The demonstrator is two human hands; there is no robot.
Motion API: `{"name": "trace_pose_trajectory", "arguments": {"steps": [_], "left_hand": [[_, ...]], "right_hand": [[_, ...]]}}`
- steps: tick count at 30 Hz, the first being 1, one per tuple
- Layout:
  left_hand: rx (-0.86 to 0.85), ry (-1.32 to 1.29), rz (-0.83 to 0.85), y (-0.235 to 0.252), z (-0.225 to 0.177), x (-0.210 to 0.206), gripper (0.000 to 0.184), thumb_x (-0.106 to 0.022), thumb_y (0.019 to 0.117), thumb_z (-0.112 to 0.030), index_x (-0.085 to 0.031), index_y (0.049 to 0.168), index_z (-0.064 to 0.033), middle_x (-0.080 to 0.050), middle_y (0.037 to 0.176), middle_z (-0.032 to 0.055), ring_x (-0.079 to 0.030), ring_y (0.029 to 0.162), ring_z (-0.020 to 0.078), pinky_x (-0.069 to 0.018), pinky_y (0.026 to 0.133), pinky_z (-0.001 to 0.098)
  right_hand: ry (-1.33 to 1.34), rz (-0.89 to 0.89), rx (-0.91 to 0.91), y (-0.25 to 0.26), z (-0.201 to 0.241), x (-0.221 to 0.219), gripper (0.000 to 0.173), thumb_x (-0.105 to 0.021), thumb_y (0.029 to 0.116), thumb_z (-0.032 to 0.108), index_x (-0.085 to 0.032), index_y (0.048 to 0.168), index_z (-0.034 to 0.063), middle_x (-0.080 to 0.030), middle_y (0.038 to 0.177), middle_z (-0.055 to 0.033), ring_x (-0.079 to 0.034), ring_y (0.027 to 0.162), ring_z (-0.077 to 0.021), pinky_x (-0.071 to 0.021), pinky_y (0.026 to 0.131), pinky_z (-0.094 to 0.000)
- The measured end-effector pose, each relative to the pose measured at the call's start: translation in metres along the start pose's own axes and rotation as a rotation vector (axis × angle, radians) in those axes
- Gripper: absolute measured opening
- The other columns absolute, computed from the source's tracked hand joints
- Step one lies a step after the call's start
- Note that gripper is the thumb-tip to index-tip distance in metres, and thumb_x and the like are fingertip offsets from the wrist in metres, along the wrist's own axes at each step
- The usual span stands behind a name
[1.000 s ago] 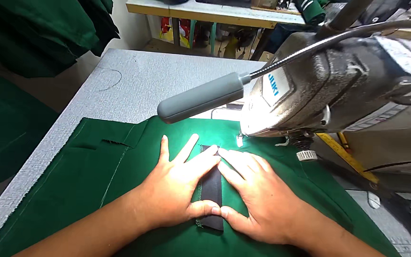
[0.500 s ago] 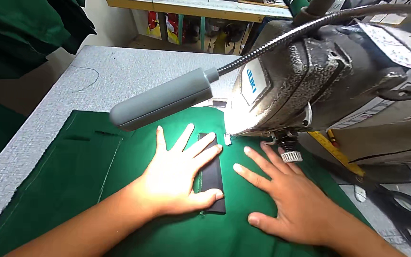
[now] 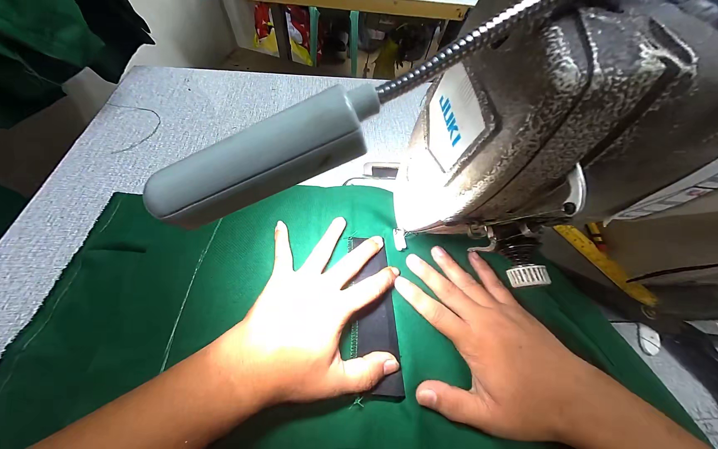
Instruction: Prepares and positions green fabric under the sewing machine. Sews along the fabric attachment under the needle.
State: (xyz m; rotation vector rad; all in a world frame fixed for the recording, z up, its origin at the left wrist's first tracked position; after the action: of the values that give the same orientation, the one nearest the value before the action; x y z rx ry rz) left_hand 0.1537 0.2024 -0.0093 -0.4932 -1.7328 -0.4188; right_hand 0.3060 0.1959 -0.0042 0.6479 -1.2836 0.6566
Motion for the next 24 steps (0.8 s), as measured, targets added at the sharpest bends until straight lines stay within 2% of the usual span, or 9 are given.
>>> {"name": "trace_pose_trajectory", "arguments": {"steps": [2,6,12,16,20,24], "left_hand": [[0.000,-0.007,0.036,0.003,0.002,-0.002,0.083,-0.026,0.0844,-0.089,-0.037,0.156,-0.0475,-0.026,0.169,-0.0087,-0.007,0.158,0.0375,-0.0018,0.103,0.0897],[-0.019,-0.005,0.047,0.009,0.004,-0.003,0.084,-0.028,0.0819,-0.091,-0.038,0.154,-0.0492,-0.023,0.169,-0.0124,-0.004,0.159,0.0351,-0.0014,0.104,0.0887],[-0.012,0.003,0.063,0.016,0.004,-0.002,0.085,-0.026,0.0813,-0.092,-0.038,0.154,-0.0499,-0.023,0.169,-0.0126,-0.003,0.159,0.0339,-0.0003,0.104,0.0886],[-0.001,0.007,0.062,0.017,0.004,-0.002,0.086,-0.027,0.0799,-0.093,-0.039,0.153,-0.0498,-0.023,0.169,-0.0126,-0.005,0.159,0.0344,-0.0008,0.105,0.0880],[-0.005,0.008,0.031,0.018,0.004,-0.001,0.085,-0.029,0.0801,-0.092,-0.041,0.152,-0.0485,-0.025,0.169,-0.0134,-0.006,0.159,0.0325,-0.0021,0.105,0.0880],[0.008,0.007,0.043,0.018,0.004,-0.001,0.087,-0.029,0.0788,-0.092,-0.041,0.153,-0.0481,-0.025,0.169,-0.0130,-0.007,0.159,0.0323,-0.0018,0.105,0.0879]], "right_hand": [[-0.031,0.002,-0.013,-0.002,-0.006,-0.002,0.093,-0.023,0.0890,0.087,-0.037,0.159,0.0284,-0.040,0.164,-0.0020,-0.031,0.154,-0.0296,-0.0228,0.118,-0.0698],[-0.042,-0.009,-0.018,-0.003,-0.010,-0.003,0.094,-0.024,0.0875,0.088,-0.041,0.158,0.0280,-0.040,0.164,-0.0020,-0.029,0.154,-0.0319,-0.0221,0.118,-0.0704],[-0.055,0.007,-0.028,-0.003,-0.013,-0.001,0.092,-0.026,0.0877,0.087,-0.041,0.158,0.0296,-0.037,0.165,-0.0015,-0.027,0.155,-0.0311,-0.0212,0.119,-0.0699],[-0.048,0.003,-0.019,-0.004,-0.015,-0.001,0.086,-0.027,0.0888,0.085,-0.040,0.158,0.0348,-0.034,0.167,-0.0011,-0.027,0.155,-0.0312,-0.0208,0.119,-0.0702],[-0.038,0.005,-0.020,-0.003,-0.016,-0.001,0.087,-0.026,0.0883,0.086,-0.042,0.157,0.0348,-0.035,0.166,-0.0018,-0.026,0.155,-0.0315,-0.0200,0.119,-0.0701],[-0.039,0.019,-0.021,-0.002,-0.015,-0.001,0.086,-0.027,0.0895,0.085,-0.040,0.158,0.0338,-0.032,0.167,-0.0011,-0.024,0.156,-0.0302,-0.0190,0.120,-0.0693]]}}
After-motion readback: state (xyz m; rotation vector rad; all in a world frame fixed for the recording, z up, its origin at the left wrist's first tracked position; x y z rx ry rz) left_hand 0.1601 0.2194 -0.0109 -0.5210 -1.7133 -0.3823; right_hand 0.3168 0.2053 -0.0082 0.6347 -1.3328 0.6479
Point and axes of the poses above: each hand's wrist, its own y-axis towards the middle knuckle, its own x-axis out of the back of the hand, z = x × y, the point moved 9 cm from there along y, towards the middle knuckle
